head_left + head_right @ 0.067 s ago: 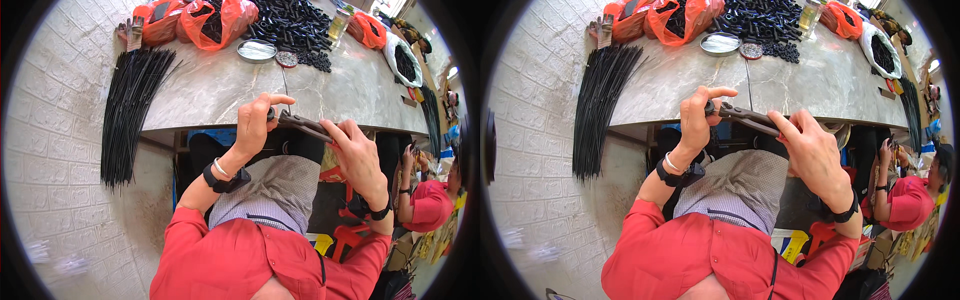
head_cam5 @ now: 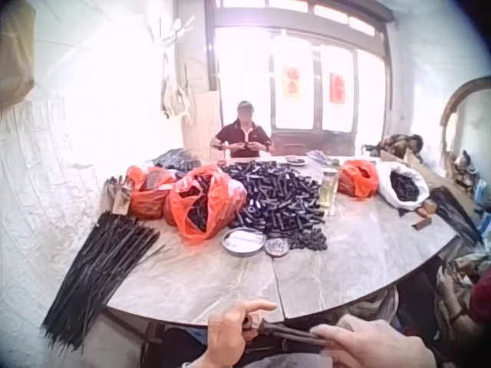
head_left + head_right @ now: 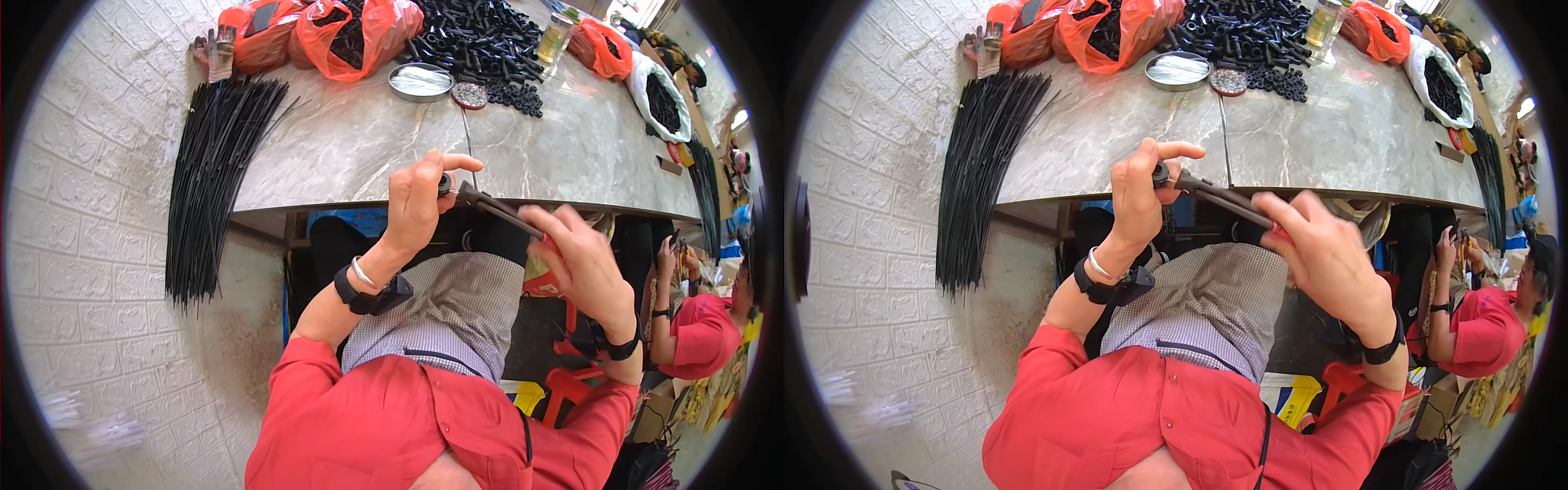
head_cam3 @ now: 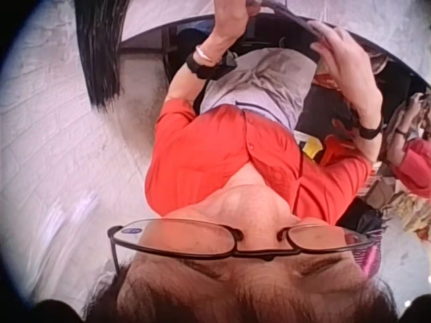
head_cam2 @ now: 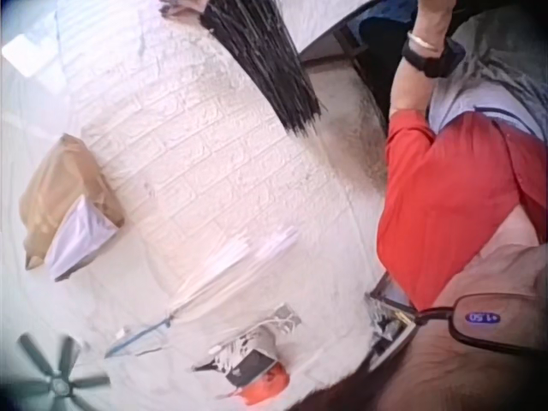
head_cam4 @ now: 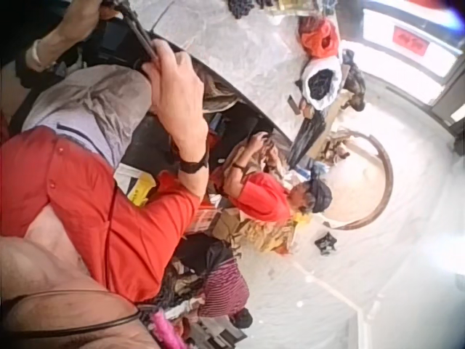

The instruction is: Assembling small black plastic components by inserting metal wires/struts and using pliers to secure them.

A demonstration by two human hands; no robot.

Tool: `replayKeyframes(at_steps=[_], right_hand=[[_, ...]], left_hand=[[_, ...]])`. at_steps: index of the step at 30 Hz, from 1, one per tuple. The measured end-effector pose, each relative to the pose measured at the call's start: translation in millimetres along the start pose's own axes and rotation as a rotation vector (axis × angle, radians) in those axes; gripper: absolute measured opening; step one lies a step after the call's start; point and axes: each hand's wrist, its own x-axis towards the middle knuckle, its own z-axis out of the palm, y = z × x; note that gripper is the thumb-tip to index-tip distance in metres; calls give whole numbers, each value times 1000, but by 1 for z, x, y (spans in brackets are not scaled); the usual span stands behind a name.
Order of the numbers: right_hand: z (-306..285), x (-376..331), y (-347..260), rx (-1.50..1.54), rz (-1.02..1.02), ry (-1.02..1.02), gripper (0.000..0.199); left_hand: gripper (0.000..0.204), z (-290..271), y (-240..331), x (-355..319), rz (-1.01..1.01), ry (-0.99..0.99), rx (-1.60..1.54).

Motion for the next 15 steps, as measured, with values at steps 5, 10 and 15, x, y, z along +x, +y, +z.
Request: replayKeyframes(at_steps=[5, 10, 15], right_hand=[[33, -10, -9, 736, 334, -317, 47], [42, -12, 1, 183, 42, 217, 41], [39, -24, -5, 140, 26, 197, 47]], left_hand=[[59, 5, -7, -3, -113, 7, -48], [59, 5, -5, 3, -117, 19, 6], [59, 4, -10, 2, -147, 3, 19]])
